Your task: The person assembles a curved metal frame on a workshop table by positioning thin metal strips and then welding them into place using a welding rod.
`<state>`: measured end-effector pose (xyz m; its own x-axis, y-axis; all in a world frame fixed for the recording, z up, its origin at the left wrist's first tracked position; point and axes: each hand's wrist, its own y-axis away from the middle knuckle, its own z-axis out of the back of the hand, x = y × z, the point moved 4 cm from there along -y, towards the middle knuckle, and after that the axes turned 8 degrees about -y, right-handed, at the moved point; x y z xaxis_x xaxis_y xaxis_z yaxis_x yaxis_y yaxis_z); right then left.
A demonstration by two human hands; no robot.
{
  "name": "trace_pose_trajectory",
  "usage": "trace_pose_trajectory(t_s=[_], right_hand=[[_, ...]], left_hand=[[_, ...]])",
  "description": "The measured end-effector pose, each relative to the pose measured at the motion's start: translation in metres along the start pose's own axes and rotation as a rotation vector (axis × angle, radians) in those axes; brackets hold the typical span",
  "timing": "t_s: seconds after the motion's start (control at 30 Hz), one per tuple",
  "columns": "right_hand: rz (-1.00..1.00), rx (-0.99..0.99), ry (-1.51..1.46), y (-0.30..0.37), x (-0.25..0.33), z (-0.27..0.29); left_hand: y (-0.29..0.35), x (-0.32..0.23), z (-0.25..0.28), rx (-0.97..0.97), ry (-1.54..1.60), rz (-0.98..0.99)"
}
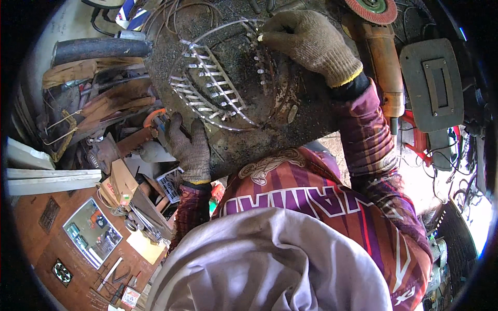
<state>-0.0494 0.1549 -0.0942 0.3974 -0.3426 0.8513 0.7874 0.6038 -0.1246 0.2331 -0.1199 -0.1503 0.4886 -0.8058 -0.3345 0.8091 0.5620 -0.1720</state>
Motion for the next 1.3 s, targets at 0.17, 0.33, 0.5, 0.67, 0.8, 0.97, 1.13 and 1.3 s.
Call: trace_pose_trajectory(t_s=[0.17, 0.33, 0.5, 0.67, 0.8, 0.97, 1.13, 1.3], right_hand=[[0.002, -0.005, 0.034, 0.001, 0.003, 0.003], [-0.023, -0.028, 0.008, 0.007, -0.003, 0.012], [-0.026, -0.037, -0.025, 0.005, 0.003, 0.002], [-0.028, -0.006, 0.013, 0.005, 0.006, 0.0], [-0.053, -0.046, 0.041, 0.009, -0.011, 0.007], [-0.043, -0.091, -0.031, 0.021, -0.008, 0.016], [0.026, -0.103, -0.028, 0.027, -0.005, 0.009], [0.062, -0.077, -0.061, 0.031, -0.005, 0.003]], left_hand=[[0.0, 0.0, 0.001, 0.002, 0.011, 0.018], [0.002, -0.004, 0.003, -0.008, 0.008, -0.01], [0.0, -0.003, 0.002, 0.003, 0.023, 0.011], [0.001, -0.001, 0.002, -0.034, -0.034, -0.022], [-0.001, -0.003, 0.002, -0.02, -0.07, -0.01], [0.001, 0.005, -0.002, -0.018, 0.116, 0.031], [0.001, 0.006, -0.002, -0.025, -0.06, -0.033], [0.0, 0.002, 0.0, -0.004, -0.099, -0.025]])
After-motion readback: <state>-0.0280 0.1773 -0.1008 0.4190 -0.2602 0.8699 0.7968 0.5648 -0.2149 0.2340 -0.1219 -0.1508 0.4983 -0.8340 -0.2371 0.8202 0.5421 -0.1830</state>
